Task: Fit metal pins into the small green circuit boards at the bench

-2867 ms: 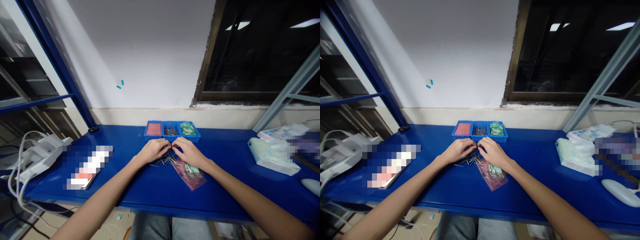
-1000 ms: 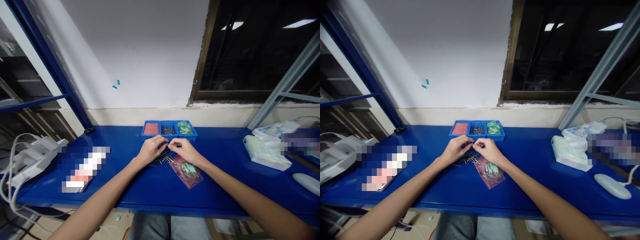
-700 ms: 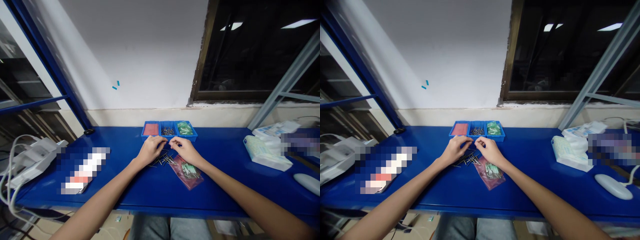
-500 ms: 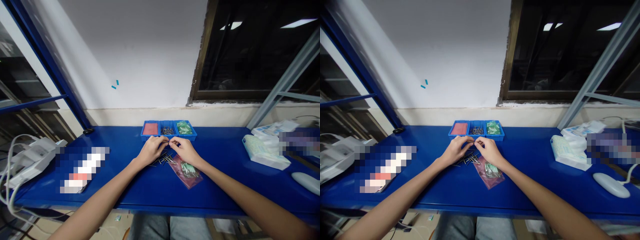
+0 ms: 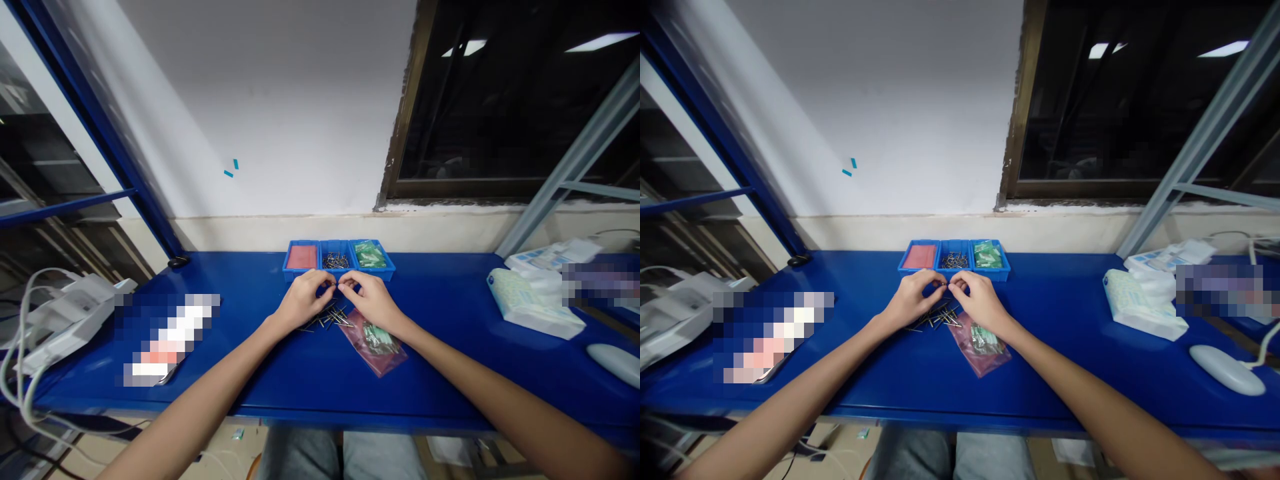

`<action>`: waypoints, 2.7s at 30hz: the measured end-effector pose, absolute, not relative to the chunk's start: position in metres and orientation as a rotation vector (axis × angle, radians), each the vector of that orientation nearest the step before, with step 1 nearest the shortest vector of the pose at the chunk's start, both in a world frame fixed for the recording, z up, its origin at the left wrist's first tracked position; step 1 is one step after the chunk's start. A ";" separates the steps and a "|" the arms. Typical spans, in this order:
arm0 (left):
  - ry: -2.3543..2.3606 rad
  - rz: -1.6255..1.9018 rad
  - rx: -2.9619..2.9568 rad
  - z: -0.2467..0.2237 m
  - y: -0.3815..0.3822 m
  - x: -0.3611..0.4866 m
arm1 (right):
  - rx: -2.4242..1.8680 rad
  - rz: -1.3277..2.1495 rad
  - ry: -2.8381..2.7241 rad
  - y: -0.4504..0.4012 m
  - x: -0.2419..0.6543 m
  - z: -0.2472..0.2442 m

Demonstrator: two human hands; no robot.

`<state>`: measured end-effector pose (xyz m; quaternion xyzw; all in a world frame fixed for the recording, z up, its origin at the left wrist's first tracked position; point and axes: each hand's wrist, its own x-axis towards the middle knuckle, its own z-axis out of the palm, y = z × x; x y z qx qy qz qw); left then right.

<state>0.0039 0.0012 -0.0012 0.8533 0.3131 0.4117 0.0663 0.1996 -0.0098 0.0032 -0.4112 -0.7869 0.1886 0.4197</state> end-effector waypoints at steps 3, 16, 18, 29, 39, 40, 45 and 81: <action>0.942 1.232 2.451 0.001 0.000 0.005 | -1.036 0.442 -2.022 -0.009 0.200 0.002; 1.110 1.327 2.584 0.005 0.009 -0.009 | -1.168 -0.236 -2.199 0.029 0.214 0.024; 1.107 1.238 2.639 0.008 0.012 -0.015 | -1.218 -0.345 -2.247 0.032 0.213 0.030; 1.060 0.629 2.787 0.002 0.015 -0.018 | -1.193 -0.011 -2.480 -0.014 0.212 0.005; 1.015 0.626 2.737 0.000 0.012 -0.012 | -1.183 -0.018 -2.519 -0.015 0.206 -0.001; 1.033 0.627 2.721 0.000 0.012 -0.012 | -1.183 -0.028 -2.528 -0.016 0.206 0.000; 1.054 0.644 2.556 -0.005 0.016 -0.013 | -1.208 0.015 -2.506 -0.018 0.205 0.001; 0.924 1.097 2.759 0.001 0.006 -0.007 | -1.135 0.433 -2.197 -0.015 0.199 -0.002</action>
